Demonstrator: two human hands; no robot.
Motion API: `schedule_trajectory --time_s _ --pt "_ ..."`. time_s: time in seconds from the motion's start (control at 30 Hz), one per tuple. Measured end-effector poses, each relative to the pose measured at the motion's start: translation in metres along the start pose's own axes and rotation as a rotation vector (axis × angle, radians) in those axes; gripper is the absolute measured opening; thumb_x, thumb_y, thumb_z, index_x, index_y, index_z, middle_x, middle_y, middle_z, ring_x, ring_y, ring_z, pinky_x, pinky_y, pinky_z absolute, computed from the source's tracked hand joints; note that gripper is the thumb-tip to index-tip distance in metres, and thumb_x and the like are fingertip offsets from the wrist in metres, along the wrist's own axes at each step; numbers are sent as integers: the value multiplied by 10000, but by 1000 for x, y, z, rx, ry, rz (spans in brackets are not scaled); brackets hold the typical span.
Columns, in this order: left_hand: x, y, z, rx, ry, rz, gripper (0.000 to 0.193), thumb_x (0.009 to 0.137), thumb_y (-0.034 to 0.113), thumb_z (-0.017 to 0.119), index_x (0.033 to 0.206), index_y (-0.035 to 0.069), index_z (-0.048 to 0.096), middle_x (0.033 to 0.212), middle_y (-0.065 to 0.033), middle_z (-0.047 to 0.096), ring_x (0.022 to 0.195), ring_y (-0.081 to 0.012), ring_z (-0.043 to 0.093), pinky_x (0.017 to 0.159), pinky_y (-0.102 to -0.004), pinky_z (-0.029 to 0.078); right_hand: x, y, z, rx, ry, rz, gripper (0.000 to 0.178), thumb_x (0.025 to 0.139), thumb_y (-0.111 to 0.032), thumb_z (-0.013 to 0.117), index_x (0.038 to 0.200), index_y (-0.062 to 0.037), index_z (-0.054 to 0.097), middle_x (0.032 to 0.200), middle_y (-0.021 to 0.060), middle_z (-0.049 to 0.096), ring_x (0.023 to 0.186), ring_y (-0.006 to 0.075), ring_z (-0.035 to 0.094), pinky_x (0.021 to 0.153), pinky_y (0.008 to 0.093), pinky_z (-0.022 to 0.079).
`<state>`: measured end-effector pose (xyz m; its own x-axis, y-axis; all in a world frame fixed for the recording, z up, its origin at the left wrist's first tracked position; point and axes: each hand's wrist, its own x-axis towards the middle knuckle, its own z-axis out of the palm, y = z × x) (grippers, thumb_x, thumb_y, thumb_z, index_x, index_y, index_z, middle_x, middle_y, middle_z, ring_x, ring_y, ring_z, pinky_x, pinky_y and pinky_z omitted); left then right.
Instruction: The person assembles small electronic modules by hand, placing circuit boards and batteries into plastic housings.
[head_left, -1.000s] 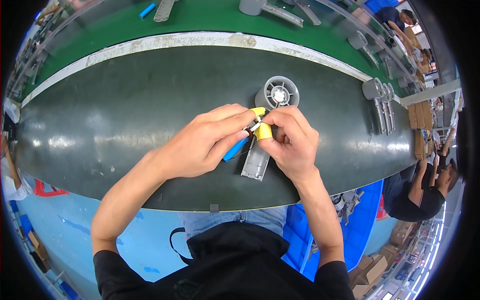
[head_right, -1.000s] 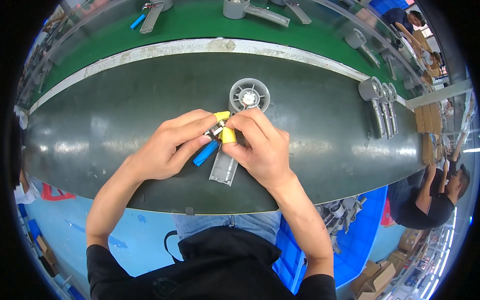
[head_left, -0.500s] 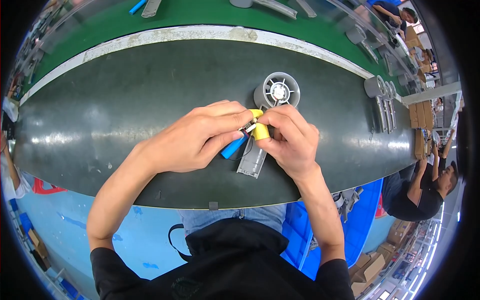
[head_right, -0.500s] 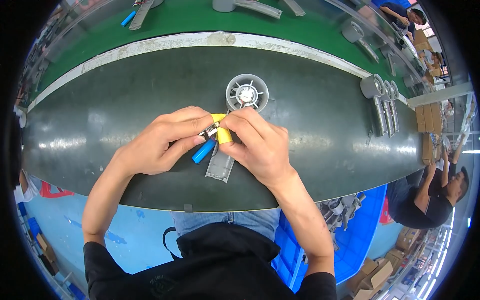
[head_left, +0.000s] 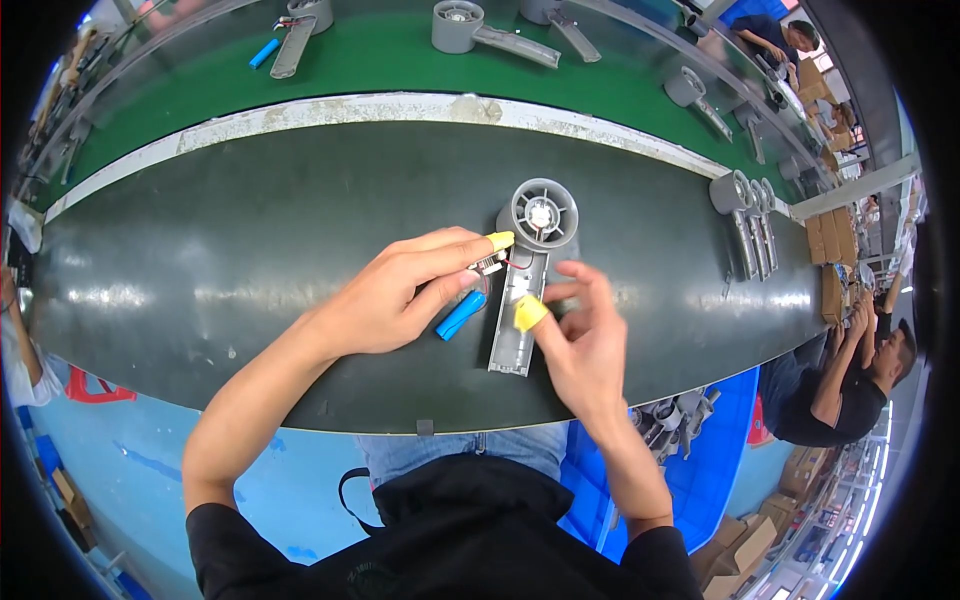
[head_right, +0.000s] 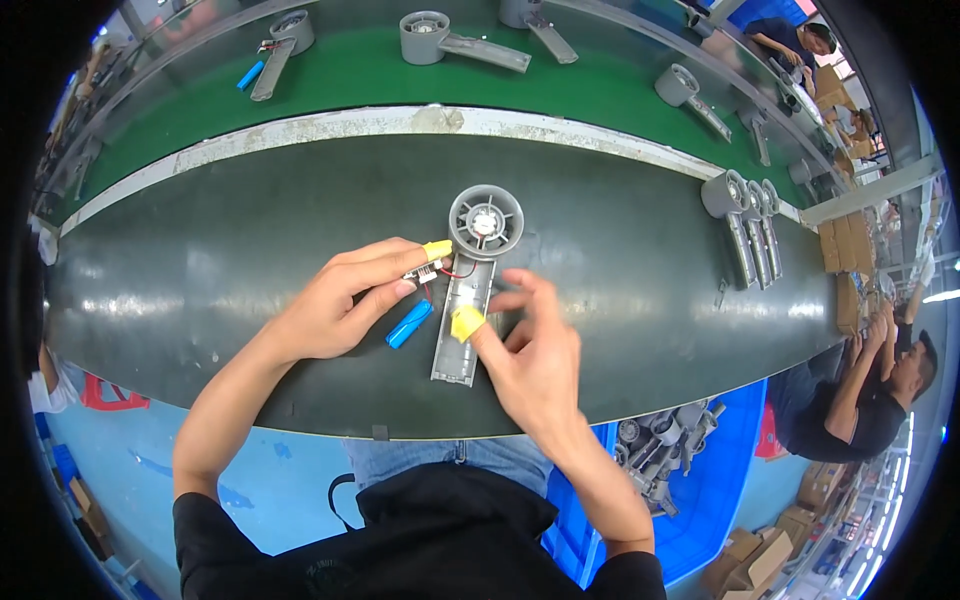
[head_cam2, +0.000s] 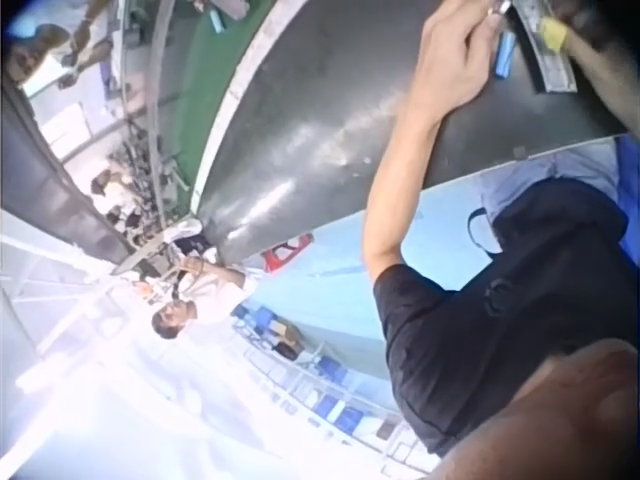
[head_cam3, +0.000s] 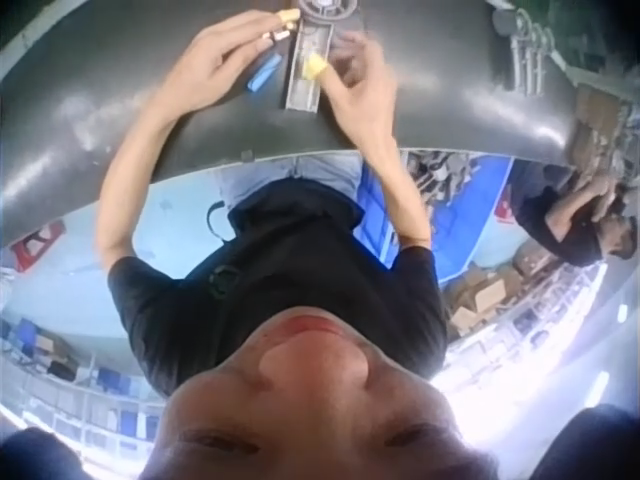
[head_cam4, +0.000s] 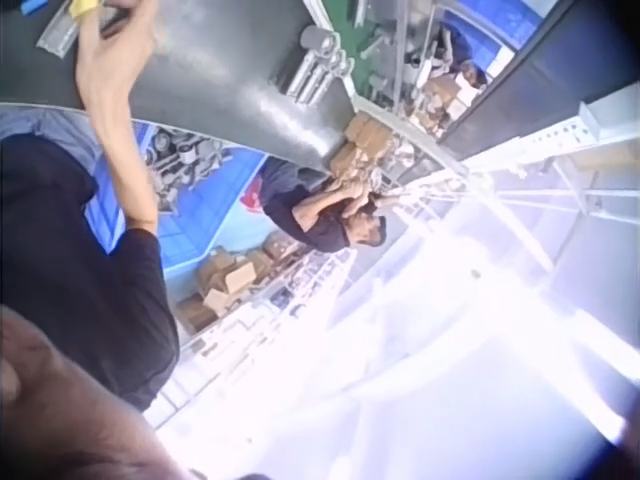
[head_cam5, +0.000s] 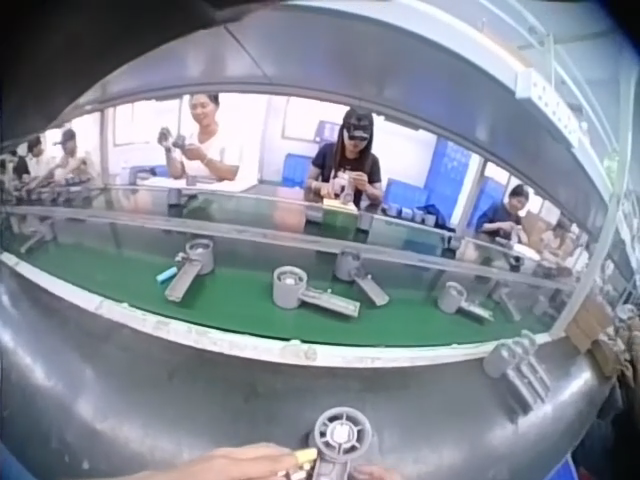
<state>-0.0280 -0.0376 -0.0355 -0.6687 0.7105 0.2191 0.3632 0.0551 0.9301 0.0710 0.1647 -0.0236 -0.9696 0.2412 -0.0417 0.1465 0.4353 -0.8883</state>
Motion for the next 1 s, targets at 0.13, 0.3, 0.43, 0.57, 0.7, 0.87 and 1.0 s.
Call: schedule_trajectory --time_s 0.13,0.3,0.43,0.57,0.7,0.87,1.0 --pt "3 -9 7 -525 227 -208 378 1052 196 419 1359 -14 485 1133 -162 622 968 -229 646 849 -341 513 20 -20 11 270 -152 134 507 873 7 629 1343 49 443 903 56 617 523 40 529 421 192 395" --pt "40 -27 -48 -629 661 -200 349 1041 332 479 1219 35 520 891 -50 596 719 -104 591 647 -260 494 124 -45 63 266 -308 -105 543 874 -51 596 1380 72 443 828 39 592 508 62 513 419 217 382" --pt "91 -55 -113 -123 917 -233 326 940 172 595 1199 -22 557 890 -97 616 739 -165 592 677 -311 483 227 -65 117 201 -307 -287 533 865 -76 592 1357 92 477 758 43 612 507 83 507 472 251 408" --pt "145 -92 -161 254 1099 -183 293 900 101 568 1153 -37 615 979 -216 681 924 -344 669 845 -407 499 295 -80 142 106 -255 -386 478 855 -96 595 1289 95 542 697 62 634 519 100 533 514 274 431" --pt "170 -112 -186 304 1035 -282 287 887 117 577 1132 -18 641 1071 -253 675 1032 -396 647 900 -423 492 317 -101 138 -271 -157 -495 343 852 -141 590 1111 75 648 715 156 690 601 219 679 614 347 531" --pt "151 -108 -191 404 780 -373 340 860 104 585 1182 3 625 1133 -217 660 1105 -372 614 949 -431 465 305 -111 71 -509 189 -517 271 849 -219 593 995 -48 744 891 190 714 845 345 701 785 414 550" --pt "159 -88 -181 698 777 -123 541 788 90 600 1326 59 547 1290 -179 525 1291 -338 430 1063 -472 327 368 -25 3 -932 493 -448 580 838 -427 659 1224 4 627 1029 187 706 934 365 678 862 417 527"
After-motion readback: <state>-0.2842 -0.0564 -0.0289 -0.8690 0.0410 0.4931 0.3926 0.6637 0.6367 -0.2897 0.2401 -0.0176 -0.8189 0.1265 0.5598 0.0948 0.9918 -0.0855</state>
